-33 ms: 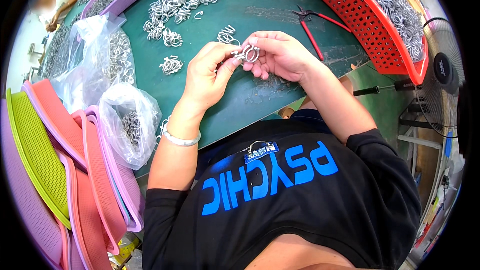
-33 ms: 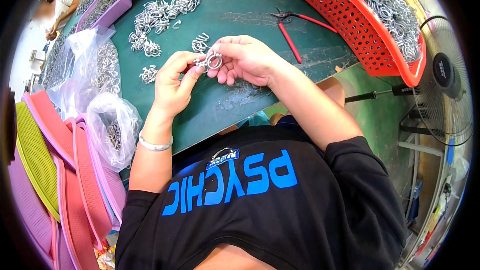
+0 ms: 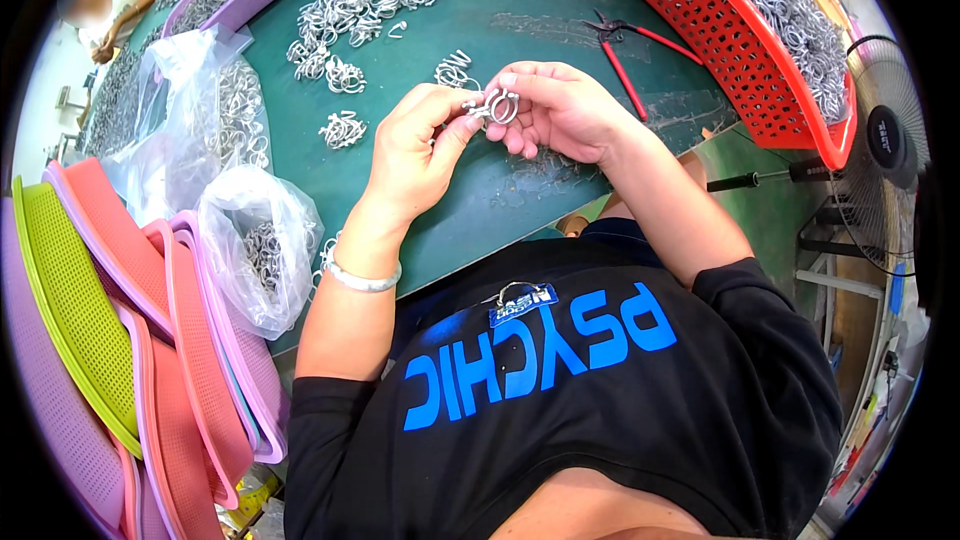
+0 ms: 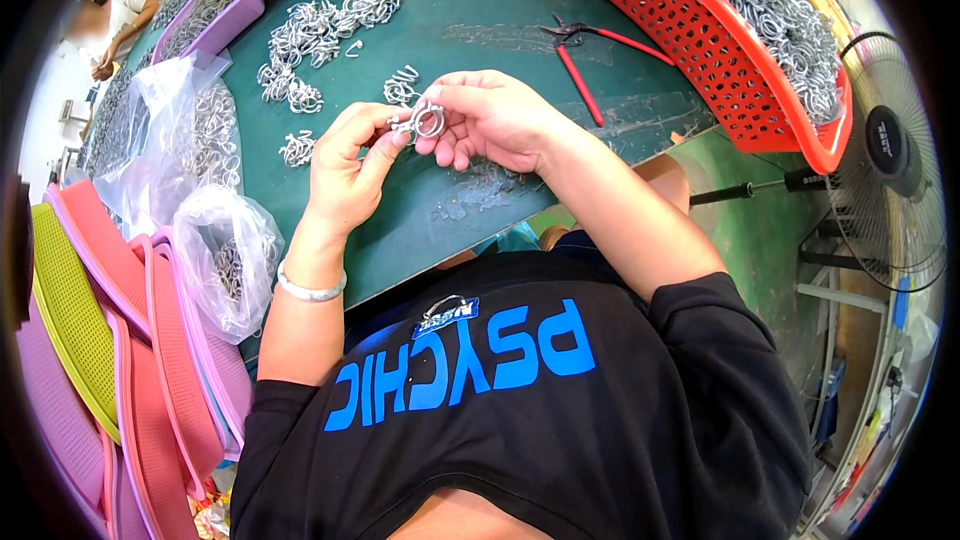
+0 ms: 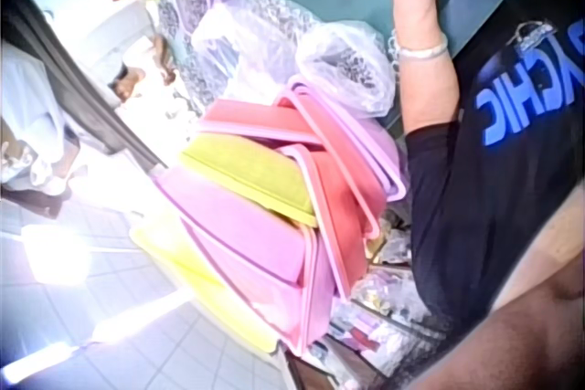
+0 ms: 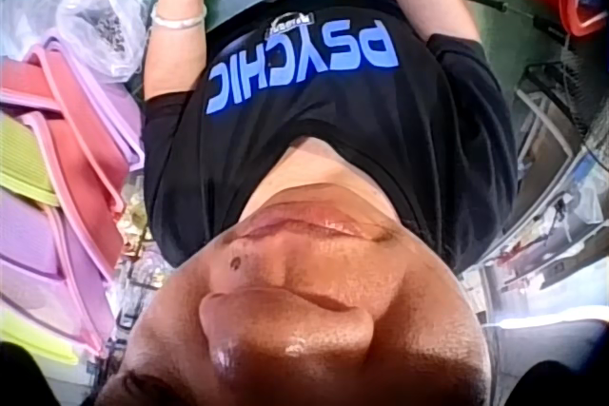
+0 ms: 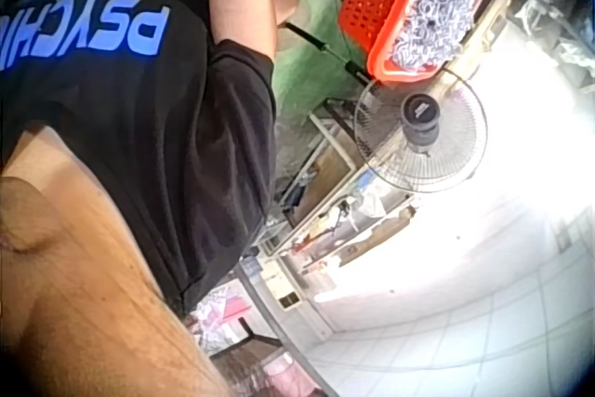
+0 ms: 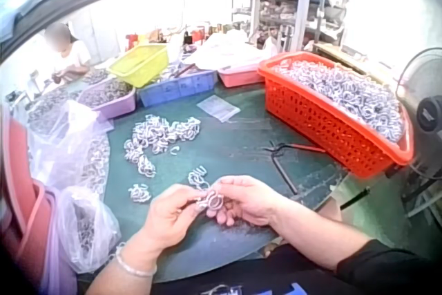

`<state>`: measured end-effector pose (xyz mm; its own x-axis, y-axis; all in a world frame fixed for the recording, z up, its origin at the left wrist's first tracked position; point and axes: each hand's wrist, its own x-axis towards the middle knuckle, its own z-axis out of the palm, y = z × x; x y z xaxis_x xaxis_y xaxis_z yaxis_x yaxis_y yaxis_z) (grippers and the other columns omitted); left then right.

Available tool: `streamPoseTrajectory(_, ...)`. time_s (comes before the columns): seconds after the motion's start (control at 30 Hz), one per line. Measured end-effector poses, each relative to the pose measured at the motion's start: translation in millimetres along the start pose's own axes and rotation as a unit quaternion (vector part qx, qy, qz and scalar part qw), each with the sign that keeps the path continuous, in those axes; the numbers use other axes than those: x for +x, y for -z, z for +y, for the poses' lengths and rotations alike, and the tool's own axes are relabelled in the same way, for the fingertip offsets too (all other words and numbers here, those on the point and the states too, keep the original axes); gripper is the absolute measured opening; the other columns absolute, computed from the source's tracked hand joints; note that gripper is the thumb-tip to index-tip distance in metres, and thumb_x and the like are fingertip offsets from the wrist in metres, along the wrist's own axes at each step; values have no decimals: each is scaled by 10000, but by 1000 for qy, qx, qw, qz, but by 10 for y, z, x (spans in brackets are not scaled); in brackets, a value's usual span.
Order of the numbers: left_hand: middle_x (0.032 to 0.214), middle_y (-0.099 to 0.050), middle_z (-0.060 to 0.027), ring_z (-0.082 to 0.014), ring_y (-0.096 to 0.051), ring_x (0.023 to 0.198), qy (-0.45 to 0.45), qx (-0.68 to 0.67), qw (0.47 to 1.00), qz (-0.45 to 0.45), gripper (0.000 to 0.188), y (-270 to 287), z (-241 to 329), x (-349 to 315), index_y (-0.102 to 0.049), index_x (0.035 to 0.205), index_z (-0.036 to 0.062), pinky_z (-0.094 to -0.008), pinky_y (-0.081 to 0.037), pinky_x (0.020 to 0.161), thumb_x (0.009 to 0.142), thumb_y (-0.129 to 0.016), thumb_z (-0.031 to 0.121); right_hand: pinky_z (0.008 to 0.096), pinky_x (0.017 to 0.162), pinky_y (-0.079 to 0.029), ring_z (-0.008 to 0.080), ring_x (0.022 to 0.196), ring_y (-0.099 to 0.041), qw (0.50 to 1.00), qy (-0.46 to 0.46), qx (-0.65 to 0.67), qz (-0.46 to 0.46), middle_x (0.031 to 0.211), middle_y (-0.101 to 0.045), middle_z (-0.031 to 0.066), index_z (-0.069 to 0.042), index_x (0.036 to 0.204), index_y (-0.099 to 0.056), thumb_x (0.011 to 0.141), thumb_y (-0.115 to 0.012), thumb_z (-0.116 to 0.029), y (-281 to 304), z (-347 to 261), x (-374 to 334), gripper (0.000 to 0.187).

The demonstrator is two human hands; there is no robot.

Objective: The person interlocks metal rings by hand at a workstation, reaching into a red basket to handle small components and placing them on the surface.

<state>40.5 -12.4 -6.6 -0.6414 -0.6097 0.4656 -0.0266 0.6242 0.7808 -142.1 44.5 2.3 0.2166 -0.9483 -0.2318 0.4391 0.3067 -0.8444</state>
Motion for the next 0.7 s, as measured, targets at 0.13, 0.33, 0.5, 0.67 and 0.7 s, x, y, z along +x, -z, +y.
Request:
streamPoseTrajectory(0.13, 831, -581, -59, -113, -533, 709, 15, -2, 1000, -2, 124, -2, -5, -10, -604, 920, 5, -231, -436, 634, 799, -588, 28, 224, 451, -453, 145, 547, -582, 1000, 7, 7, 6, 731, -609, 126, 6, 910, -543, 912, -423, -225, -3, 5, -6, 260)
streamPoseTrajectory(0.33, 823, -583, -56, -105, -523, 691, 22, 11, 1000, 2, 116, 1, 7, -11, -600, 899, 2, -227, -426, 616, 793, -605, 48, 222, 471, -462, 139, 554, -575, 1000, 12, 11, 3, 729, -605, 119, 13, 872, -542, 911, -433, -256, -8, -9, -24, 293)
streamPoseTrajectory(0.5, 814, -583, -56, -105, -524, 683, 29, 16, 999, -3, 115, 2, 4, -16, -601, 897, 1, -226, -426, 611, 787, -606, 32, 214, 488, -467, 127, 567, -576, 1000, 19, 13, -6, 743, -602, 105, 4, 889, -539, 891, -486, -210, -6, -8, -36, 221)
streamPoseTrajectory(0.67, 805, -582, -55, -110, -538, 695, -6, -4, 1000, 12, 160, -13, -4, -3, -609, 928, 8, -226, -436, 619, 770, -603, -9, 206, 523, -473, 116, 613, -582, 999, 38, -7, -20, 758, -599, 84, -2, 909, -533, 853, -541, -128, -9, -17, -47, 138)
streamPoseTrajectory(0.7, 802, -583, -56, -113, -542, 699, -12, -5, 1000, 12, 182, -12, -1, 1, -612, 940, 11, -226, -439, 621, 762, -604, -24, 204, 537, -475, 114, 628, -583, 999, 43, -14, -22, 760, -597, 76, -4, 914, -531, 840, -555, -101, -11, -22, -50, 124)
